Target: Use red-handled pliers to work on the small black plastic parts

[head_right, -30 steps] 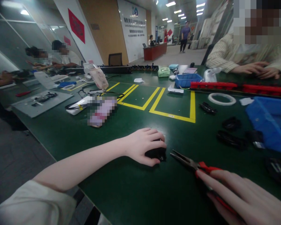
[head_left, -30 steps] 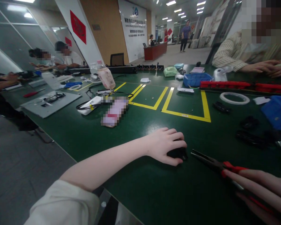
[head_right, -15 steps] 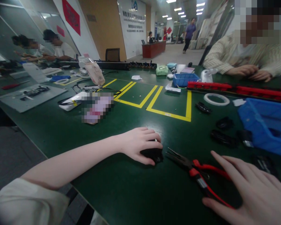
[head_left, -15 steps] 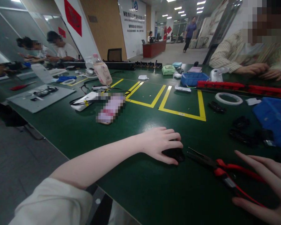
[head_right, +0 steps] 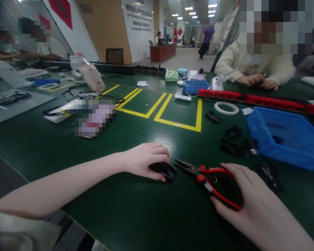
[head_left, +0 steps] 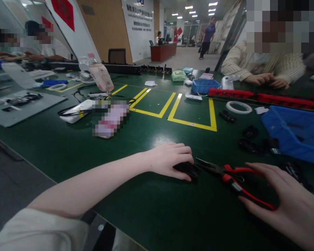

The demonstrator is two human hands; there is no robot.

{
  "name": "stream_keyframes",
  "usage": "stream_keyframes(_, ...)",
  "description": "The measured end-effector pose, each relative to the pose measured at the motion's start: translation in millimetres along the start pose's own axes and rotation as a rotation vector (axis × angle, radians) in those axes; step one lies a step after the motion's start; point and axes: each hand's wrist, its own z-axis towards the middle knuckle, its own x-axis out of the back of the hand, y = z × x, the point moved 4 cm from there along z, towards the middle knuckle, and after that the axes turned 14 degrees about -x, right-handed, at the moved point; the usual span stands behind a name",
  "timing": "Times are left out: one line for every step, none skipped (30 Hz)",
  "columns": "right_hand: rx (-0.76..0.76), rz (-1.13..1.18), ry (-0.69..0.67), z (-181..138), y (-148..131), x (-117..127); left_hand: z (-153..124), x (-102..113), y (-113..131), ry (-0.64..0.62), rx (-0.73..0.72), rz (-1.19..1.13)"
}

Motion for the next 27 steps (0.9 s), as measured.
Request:
stream_keyframes(0.044, -0.027, 0.007, 1, -5, 3, 0, 1, 0, 0.008, 0.012, -0.04)
stream_keyframes(0.085, -0.052, 0.014, 1, -9, 5, 0, 1, 0, 0.013, 0.023, -0.081)
stream_keyframes(0.111, -0.075, 0.026, 1, -12, 7, 0, 2, 0, 0.019, 0.031, -0.122)
stream_keyframes(0.112, -0.088, 0.035, 1, -14, 8, 0, 3, 0, 0.023, 0.039, -0.163)
stream_keyframes(0.103, -0.089, 0.03, 1, -16, 9, 0, 4, -1, 0.028, 0.048, -0.2)
stream_keyframes(0.092, -0.078, 0.017, 1, -17, 8, -1, 5, -2, 0.035, 0.055, -0.233)
stream_keyframes(0.074, -0.059, -0.004, 1, -18, 8, -2, 6, -2, 0.042, 0.062, -0.265)
stream_keyframes(0.054, -0.033, -0.023, 1, -19, 7, -3, 6, -3, 0.044, 0.07, -0.295)
stream_keyframes(0.033, -0.007, -0.041, 2, -19, 6, -4, 7, -3, 0.041, 0.079, -0.321)
stream_keyframes(0.017, 0.017, -0.056, 2, -20, 6, -5, 7, -4, 0.034, 0.086, -0.342)
stream_keyframes(0.004, 0.036, -0.068, 2, -21, 6, -6, 8, -4, 0.025, 0.09, -0.355)
stream_keyframes(-0.005, 0.05, -0.08, 3, -21, 5, -7, 8, -4, 0.013, 0.093, -0.363)
stream_keyframes(-0.011, 0.061, -0.091, 3, -21, 5, -7, 9, -4, 0.0, 0.097, -0.365)
stream_keyframes(-0.014, 0.067, -0.098, 4, -22, 5, -8, 10, -3, -0.01, 0.098, -0.365)
stream_keyframes(-0.012, 0.069, -0.099, 5, -22, 5, -8, 10, -3, -0.019, 0.1, -0.365)
stream_keyframes(-0.007, 0.068, -0.093, 5, -22, 5, -8, 11, -2, -0.027, 0.103, -0.365)
stream_keyframes(0.002, 0.065, -0.081, 5, -22, 5, -8, 12, -2, -0.033, 0.106, -0.363)
stream_keyframes(0.012, 0.06, -0.061, 5, -22, 6, -8, 13, -1, -0.039, 0.109, -0.362)
stream_keyframes(0.022, 0.053, -0.04, 5, -22, 6, -8, 14, -1, -0.043, 0.113, -0.358)
stream_keyframes(0.028, 0.045, -0.018, 5, -21, 6, -8, 15, -1, -0.047, 0.116, -0.355)
stream_keyframes(0.029, 0.034, -0.002, 5, -21, 6, -8, 15, 0, -0.051, 0.119, -0.353)
stream_keyframes(0.024, 0.023, 0.011, 5, -20, 5, -8, 15, -1, -0.053, 0.121, -0.351)
stream_keyframes(0.022, 0.01, 0.018, 4, -19, 5, -8, 15, -1, -0.052, 0.117, -0.353)
stream_keyframes(0.023, -0.001, 0.022, 4, -19, 5, -8, 15, -1, -0.046, 0.11, -0.354)
stream_keyframes(0.027, -0.01, 0.021, 4, -18, 4, -8, 14, -1, -0.036, 0.101, -0.357)
stream_keyframes(0.03, -0.012, 0.019, 3, -18, 4, -8, 14, -2, -0.026, 0.094, -0.36)
stream_keyframes(0.034, -0.009, 0.011, 3, -18, 4, -8, 13, -3, -0.015, 0.092, -0.365)
